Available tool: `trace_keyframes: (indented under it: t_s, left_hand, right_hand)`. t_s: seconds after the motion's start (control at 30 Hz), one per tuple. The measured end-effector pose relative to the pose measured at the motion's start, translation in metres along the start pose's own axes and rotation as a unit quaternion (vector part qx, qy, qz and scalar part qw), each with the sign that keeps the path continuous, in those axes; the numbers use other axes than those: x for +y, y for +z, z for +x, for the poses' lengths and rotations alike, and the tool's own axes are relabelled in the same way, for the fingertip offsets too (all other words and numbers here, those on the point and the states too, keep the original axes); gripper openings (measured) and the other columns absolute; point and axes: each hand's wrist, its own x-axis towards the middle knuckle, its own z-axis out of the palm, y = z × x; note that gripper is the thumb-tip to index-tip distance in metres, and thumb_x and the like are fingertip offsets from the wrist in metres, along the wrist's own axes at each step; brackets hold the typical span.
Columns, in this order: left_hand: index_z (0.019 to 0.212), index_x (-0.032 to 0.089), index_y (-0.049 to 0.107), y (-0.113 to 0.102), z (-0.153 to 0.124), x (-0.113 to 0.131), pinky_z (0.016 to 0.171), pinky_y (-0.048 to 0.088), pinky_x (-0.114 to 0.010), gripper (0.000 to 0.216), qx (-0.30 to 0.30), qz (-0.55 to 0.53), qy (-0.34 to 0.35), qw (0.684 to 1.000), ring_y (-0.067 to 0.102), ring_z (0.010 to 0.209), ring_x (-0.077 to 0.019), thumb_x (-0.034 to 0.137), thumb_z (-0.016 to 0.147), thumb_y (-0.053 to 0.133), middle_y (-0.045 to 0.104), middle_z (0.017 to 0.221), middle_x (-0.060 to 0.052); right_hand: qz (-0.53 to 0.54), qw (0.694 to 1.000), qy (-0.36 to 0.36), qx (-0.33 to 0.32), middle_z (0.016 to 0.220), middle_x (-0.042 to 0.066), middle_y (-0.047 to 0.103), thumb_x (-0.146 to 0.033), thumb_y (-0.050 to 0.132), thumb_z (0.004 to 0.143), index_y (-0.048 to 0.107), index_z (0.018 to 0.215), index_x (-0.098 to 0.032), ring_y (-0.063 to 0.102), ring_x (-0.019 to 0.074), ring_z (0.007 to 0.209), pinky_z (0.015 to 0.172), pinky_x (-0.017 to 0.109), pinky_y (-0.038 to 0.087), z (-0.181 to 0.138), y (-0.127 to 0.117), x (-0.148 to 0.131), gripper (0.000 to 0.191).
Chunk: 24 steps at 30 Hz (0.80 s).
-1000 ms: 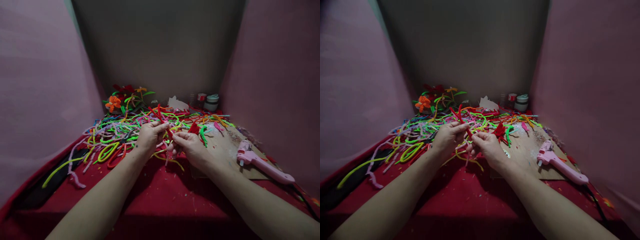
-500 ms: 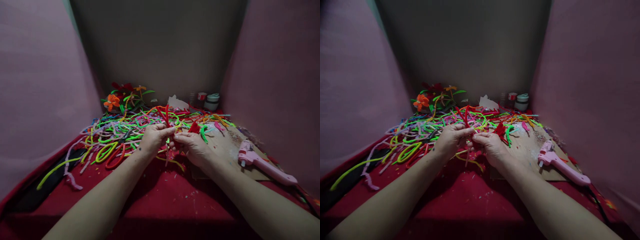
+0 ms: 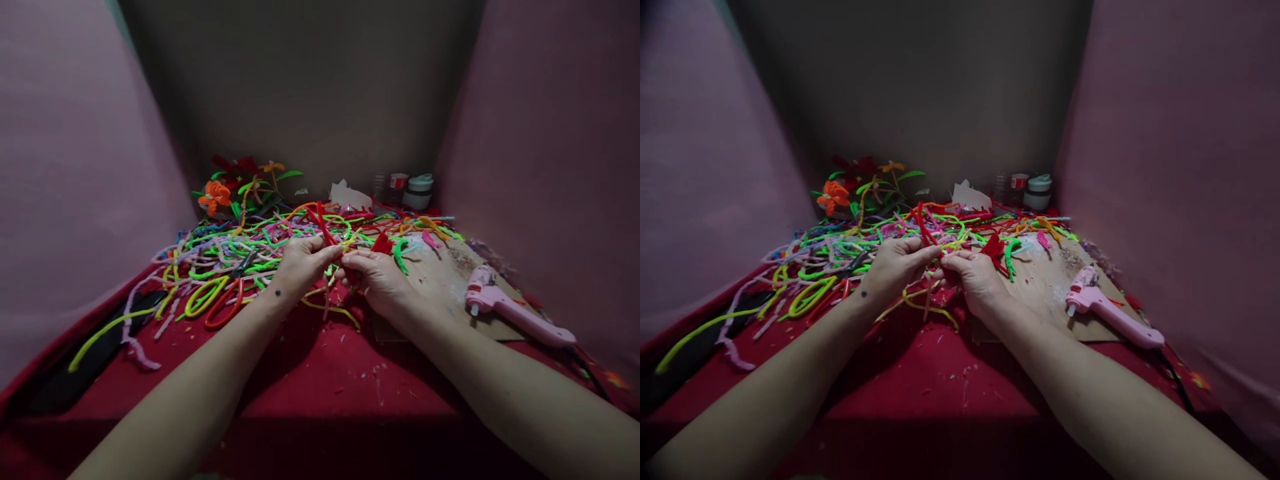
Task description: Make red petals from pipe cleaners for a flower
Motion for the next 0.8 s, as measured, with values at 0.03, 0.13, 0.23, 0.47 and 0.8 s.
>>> trace_keyframes:
  t_s: [0.03, 0.13, 0.23, 0.47, 0.8]
  left_hand:
    - [0.061, 0.013, 0.062, -0.002, 0.001, -0.001, 0.043, 0.032, -0.018, 0.017, -0.001, 0.043, 0.027, 0.999, 0.037, 0.039, -0.0045, 0.026, 0.072, 0.061, 0.047, 0.046, 0.005]
    - [0.070, 0.015, 0.065, -0.007, 0.002, -0.004, 0.054, 0.037, -0.020, 0.010, -0.009, 0.178, 0.153, 0.972, 0.048, 0.055, -0.0097, 0.022, 0.073, 0.059, 0.056, 0.061, 0.001]
    - [0.078, 0.018, 0.066, -0.012, 0.004, -0.007, 0.068, 0.040, -0.024, 0.014, -0.021, 0.318, 0.296, 0.900, 0.052, 0.075, -0.0140, 0.019, 0.079, 0.052, 0.060, 0.082, -0.004]
    - [0.078, 0.020, 0.063, -0.024, 0.004, 0.007, 0.079, 0.037, -0.031, 0.015, -0.058, 0.481, 0.460, 0.744, 0.046, 0.087, -0.0178, 0.019, 0.084, 0.049, 0.061, 0.090, -0.005]
    - [0.054, 0.017, 0.058, -0.021, -0.005, 0.022, 0.054, 0.031, -0.024, 0.016, -0.074, 0.268, 0.140, 0.950, 0.041, 0.050, -0.0102, 0.023, 0.068, 0.062, 0.050, 0.050, 0.001]
  right_hand:
    - [0.001, 1.000, 0.002, 0.001, 0.048, -0.002, 0.057, -0.016, 0.060, 0.061, 0.058, 0.058, -0.014, 0.048, 0.0066, 0.041, 0.041, 0.019, 0.036, 0.000, 0.000, -0.001, 0.004]
    - [-0.002, 1.000, 0.012, 0.006, 0.049, -0.001, 0.058, -0.016, 0.062, 0.060, 0.059, 0.059, -0.013, 0.050, 0.0073, 0.043, 0.043, 0.019, 0.037, 0.004, -0.003, -0.001, 0.004]
    - [0.003, 1.000, 0.012, -0.001, 0.047, -0.002, 0.057, -0.016, 0.062, 0.059, 0.058, 0.057, -0.014, 0.048, 0.0074, 0.042, 0.042, 0.020, 0.036, 0.009, -0.007, 0.001, 0.005]
    - [-0.038, 0.997, 0.002, -0.065, 0.046, -0.002, 0.057, -0.015, 0.060, 0.059, 0.058, 0.053, -0.014, 0.045, 0.0068, 0.041, 0.043, 0.020, 0.033, 0.010, -0.012, -0.003, 0.007]
    - [-0.254, 0.954, -0.134, -0.090, 0.053, -0.002, 0.055, -0.024, 0.057, 0.071, 0.055, 0.056, -0.016, 0.047, 0.0096, 0.051, 0.053, 0.024, 0.035, -0.002, -0.006, -0.008, 0.017]
